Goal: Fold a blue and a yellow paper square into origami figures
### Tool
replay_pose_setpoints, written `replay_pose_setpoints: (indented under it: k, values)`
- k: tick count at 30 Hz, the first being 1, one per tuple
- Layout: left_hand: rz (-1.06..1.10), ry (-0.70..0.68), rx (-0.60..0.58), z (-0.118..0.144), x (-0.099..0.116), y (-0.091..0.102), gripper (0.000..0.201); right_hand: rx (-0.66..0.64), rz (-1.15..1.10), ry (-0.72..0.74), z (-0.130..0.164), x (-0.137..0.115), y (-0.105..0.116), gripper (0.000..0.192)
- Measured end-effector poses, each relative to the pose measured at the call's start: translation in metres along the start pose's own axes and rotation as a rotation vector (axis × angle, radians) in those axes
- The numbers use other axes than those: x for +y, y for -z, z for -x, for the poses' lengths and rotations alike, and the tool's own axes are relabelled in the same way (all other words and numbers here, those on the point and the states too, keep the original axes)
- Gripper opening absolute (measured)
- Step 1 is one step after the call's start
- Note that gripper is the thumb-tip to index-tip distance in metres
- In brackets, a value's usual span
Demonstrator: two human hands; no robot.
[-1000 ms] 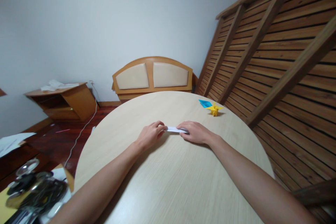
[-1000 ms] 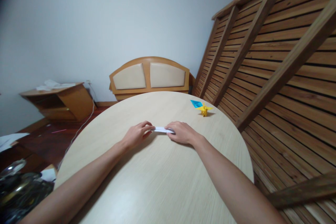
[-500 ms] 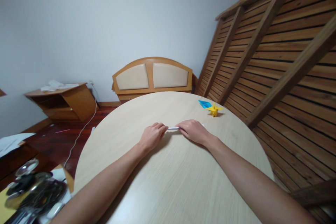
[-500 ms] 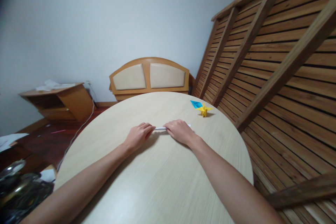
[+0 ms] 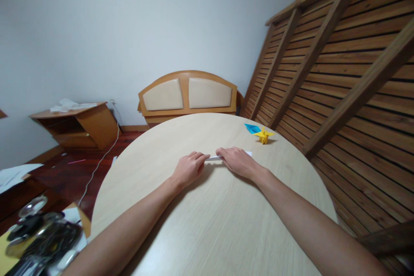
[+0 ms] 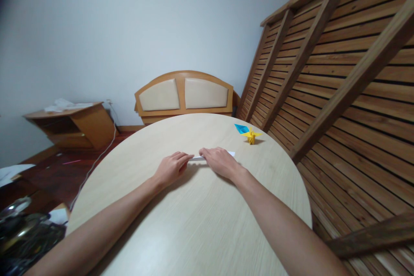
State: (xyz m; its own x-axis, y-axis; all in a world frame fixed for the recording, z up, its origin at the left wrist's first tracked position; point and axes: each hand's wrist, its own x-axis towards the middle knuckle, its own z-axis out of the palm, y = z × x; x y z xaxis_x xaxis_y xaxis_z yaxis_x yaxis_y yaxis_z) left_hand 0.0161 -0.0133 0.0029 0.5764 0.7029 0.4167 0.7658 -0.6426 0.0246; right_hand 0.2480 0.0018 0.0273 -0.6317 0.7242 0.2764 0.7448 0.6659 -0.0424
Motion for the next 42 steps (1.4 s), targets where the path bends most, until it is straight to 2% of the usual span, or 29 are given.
replay_pose_setpoints:
  k: [13, 20, 31, 34, 38, 42]
  values:
    - [0.102, -0.006, -0.014, 0.0005, 0.0021, -0.0045, 0.041, -0.066, 0.055, 0.008, -0.0014, -0.0047, 0.0063, 0.014]
    - [0.114, 0.034, -0.086, -0.0003, 0.0052, -0.0033, 0.035, -0.083, 0.005, 0.028, -0.0006, -0.005, 0.0058, 0.014]
    - [0.147, 0.005, -0.079, 0.0009, 0.004, -0.0043, 0.038, -0.066, -0.077, 0.052, 0.0018, -0.0002, 0.0003, 0.017]
    - [0.149, -0.007, -0.088, 0.001, 0.0063, -0.0006, 0.032, -0.069, -0.081, 0.046, 0.0022, -0.0004, 0.0004, 0.018]
    - [0.146, -0.013, -0.097, 0.0005, 0.0082, 0.0017, 0.013, -0.056, -0.088, 0.06, 0.0028, -0.0009, -0.0001, 0.018]
    - [0.113, 0.026, -0.085, 0.0, 0.006, -0.0028, 0.013, -0.026, -0.106, 0.093, 0.0037, -0.0009, -0.0007, 0.01]
